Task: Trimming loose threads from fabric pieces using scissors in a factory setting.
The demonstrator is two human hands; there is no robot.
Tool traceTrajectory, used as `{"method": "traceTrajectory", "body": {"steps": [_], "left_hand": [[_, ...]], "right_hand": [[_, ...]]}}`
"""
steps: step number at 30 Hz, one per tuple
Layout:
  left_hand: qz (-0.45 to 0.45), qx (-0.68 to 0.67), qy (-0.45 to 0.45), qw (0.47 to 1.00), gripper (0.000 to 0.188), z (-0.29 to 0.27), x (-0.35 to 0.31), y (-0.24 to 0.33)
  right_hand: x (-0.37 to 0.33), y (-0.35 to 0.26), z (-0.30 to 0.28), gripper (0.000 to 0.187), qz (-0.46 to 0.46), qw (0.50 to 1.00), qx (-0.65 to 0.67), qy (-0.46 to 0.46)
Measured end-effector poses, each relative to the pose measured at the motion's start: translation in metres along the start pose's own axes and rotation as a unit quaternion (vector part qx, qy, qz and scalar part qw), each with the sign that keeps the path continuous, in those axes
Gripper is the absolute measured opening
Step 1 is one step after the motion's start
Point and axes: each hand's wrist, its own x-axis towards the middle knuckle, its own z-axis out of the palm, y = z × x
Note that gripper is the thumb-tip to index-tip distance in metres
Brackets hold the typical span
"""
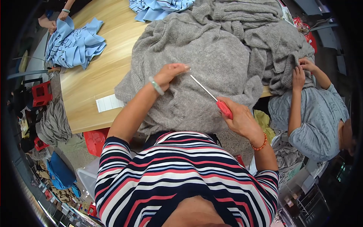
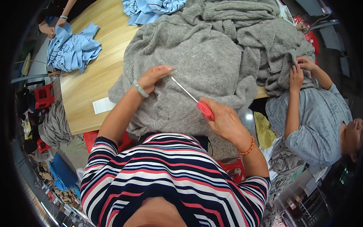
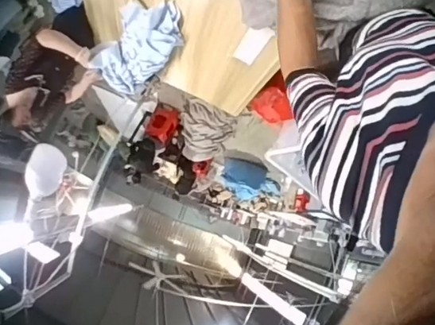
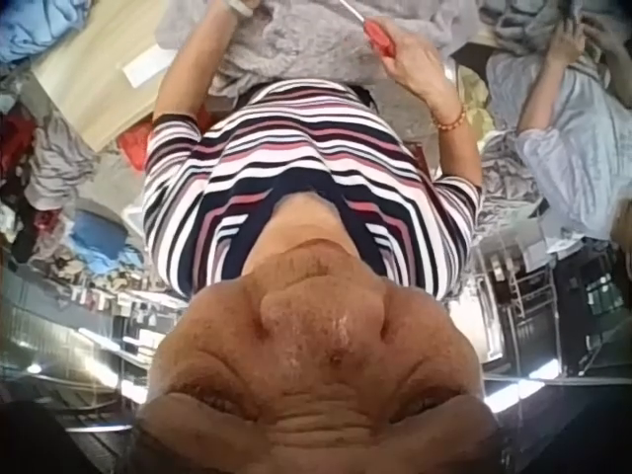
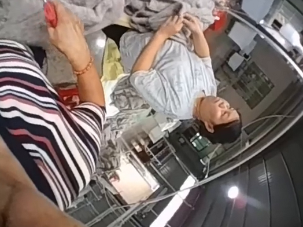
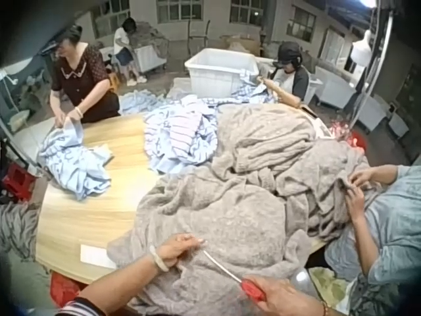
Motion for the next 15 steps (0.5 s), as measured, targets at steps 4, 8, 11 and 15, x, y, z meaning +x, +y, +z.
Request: {"method": "traceTrajectory", "body": {"steps": [4,8,11,15], "left_hand": [[-0.04,0.068,-0.018,0.997,0.022,0.002,0.03,-0.013],[-0.017,0.06,-0.044,0.997,0.02,0.01,0.021,-0.015],[0.014,0.107,0.011,0.994,0.016,0.013,0.013,-0.015],[0.028,0.113,0.022,0.993,0.012,0.011,0.012,-0.022]], "right_hand": [[0.002,-0.001,-0.008,0.036,0.036,0.999,-0.025,0.018],[0.002,0.009,-0.007,0.034,0.069,0.995,-0.073,-0.007],[0.0,0.006,-0.01,0.033,0.071,0.992,-0.091,-0.049],[-0.001,0.004,-0.013,0.033,0.075,0.991,-0.101,-0.041]]}}
